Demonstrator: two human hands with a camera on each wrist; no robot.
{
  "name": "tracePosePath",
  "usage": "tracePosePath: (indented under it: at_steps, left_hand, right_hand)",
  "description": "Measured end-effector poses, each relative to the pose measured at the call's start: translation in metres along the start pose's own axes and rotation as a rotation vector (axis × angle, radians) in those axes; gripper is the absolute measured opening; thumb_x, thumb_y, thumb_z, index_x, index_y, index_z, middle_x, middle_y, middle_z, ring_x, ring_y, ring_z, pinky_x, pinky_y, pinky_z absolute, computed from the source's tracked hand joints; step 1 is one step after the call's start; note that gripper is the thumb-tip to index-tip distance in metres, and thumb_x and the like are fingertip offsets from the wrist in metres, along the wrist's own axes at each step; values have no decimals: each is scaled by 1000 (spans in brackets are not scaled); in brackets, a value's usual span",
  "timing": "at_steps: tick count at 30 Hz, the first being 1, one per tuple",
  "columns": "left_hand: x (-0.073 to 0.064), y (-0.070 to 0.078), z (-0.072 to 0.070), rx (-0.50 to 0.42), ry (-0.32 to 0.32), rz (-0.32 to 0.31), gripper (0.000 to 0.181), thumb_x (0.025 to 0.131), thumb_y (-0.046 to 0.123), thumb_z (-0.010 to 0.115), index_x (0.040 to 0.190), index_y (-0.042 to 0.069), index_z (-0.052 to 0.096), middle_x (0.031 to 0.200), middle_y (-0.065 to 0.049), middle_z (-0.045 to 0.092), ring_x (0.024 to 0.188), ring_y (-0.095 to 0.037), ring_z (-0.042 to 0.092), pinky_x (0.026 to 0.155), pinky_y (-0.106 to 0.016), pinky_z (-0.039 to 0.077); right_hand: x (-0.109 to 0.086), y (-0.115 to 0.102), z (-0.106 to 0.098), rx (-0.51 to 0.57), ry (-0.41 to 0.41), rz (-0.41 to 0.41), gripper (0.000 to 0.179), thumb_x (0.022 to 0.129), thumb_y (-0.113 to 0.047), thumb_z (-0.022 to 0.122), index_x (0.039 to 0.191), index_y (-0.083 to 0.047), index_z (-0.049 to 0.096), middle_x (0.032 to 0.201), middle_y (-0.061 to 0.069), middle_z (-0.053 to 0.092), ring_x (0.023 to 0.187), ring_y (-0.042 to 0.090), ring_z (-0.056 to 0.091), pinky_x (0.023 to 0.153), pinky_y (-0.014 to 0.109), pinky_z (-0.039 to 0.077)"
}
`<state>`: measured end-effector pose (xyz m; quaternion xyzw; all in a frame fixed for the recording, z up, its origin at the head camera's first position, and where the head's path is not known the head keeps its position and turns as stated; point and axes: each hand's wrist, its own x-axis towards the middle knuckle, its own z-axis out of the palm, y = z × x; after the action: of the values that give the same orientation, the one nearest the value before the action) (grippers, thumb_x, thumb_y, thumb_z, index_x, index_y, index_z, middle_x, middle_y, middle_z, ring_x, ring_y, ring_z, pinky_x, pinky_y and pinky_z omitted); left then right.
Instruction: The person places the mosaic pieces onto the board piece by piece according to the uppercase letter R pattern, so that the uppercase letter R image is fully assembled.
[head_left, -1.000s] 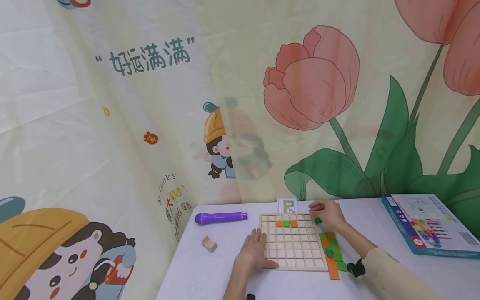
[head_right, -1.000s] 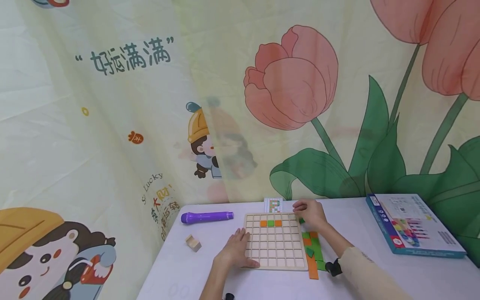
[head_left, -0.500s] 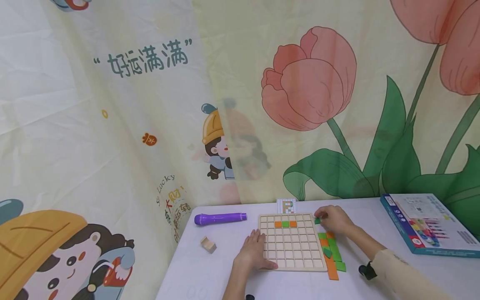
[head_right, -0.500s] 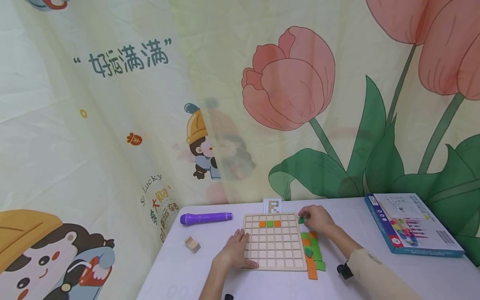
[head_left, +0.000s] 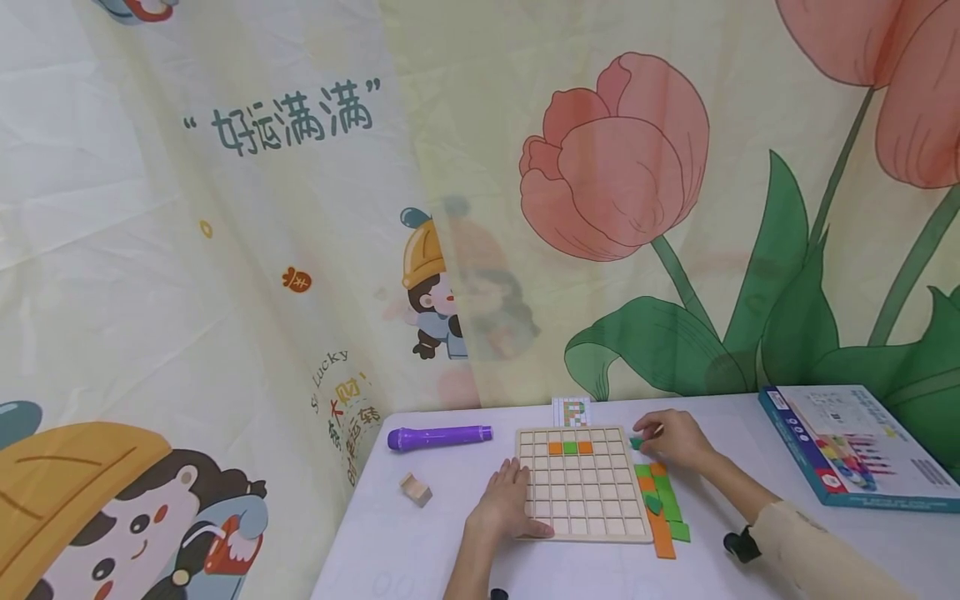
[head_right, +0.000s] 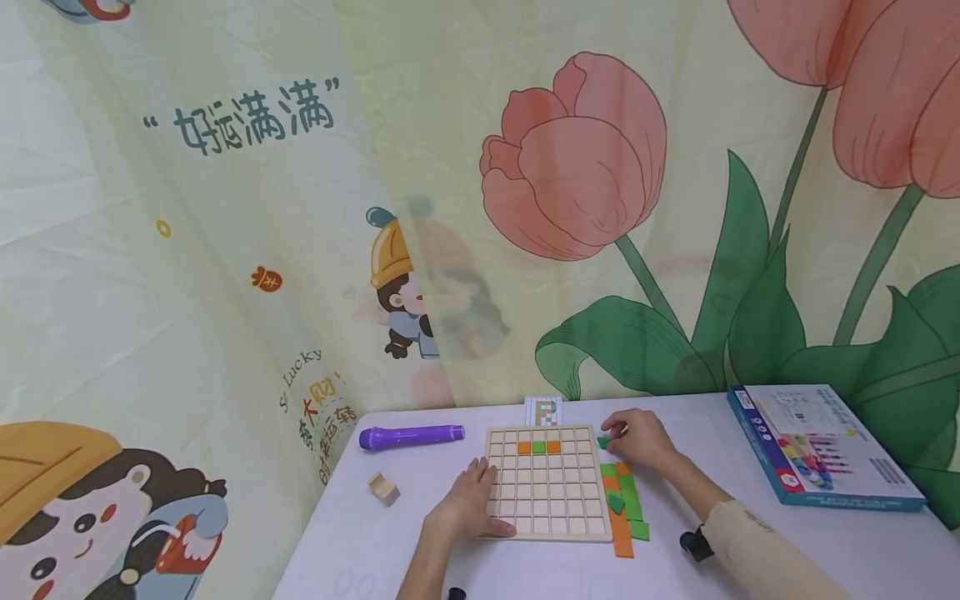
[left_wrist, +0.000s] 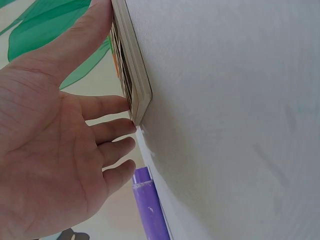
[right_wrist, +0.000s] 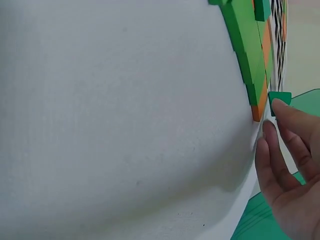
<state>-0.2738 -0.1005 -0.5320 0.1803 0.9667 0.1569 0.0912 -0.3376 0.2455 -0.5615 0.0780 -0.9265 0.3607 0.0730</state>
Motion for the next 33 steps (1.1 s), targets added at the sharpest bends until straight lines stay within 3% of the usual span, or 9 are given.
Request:
tracePosePath:
  at_steps: [5, 11, 23, 33]
  left_hand:
    - [-2, -1, -1, -12, 6, 2, 110, 68, 45, 96, 150, -7, 46, 162, -28, 37, 154, -41, 30, 127, -53, 27]
    - [-2, -2, -1, -25, 0, 0, 110, 68, 45, 96, 151, -7, 45, 162, -27, 37, 155, -40, 29, 127, -53, 26]
    - [-1, -2, 1, -12, -9, -6, 112, 68, 48, 95, 152, -6, 44, 163, -26, 36, 155, -39, 29, 127, -52, 27]
    - [2, -3, 2, 7, -10, -10, 112, 69, 50, 95, 152, -4, 45, 163, -25, 36, 155, -38, 30, 127, -51, 28]
  right_hand:
    - [1, 1, 0, 80, -3, 24, 25, 79, 0, 86, 102, -5, 78, 80, -3, 67, 77, 18, 63, 61, 26, 54]
    - [2, -4, 1, 173, -7, 66, 32, 80, 1, 85, 111, -2, 77, 87, -1, 72, 77, 18, 66, 62, 28, 56]
    - [8, -12, 16, 195, 0, 66, 26, 86, -4, 82, 112, -3, 77, 85, -2, 69, 80, 17, 64, 65, 26, 55]
    - [11, -24, 30, 287, 6, 91, 30, 86, -1, 81, 115, 1, 75, 88, 1, 72, 79, 16, 66, 63, 27, 57]
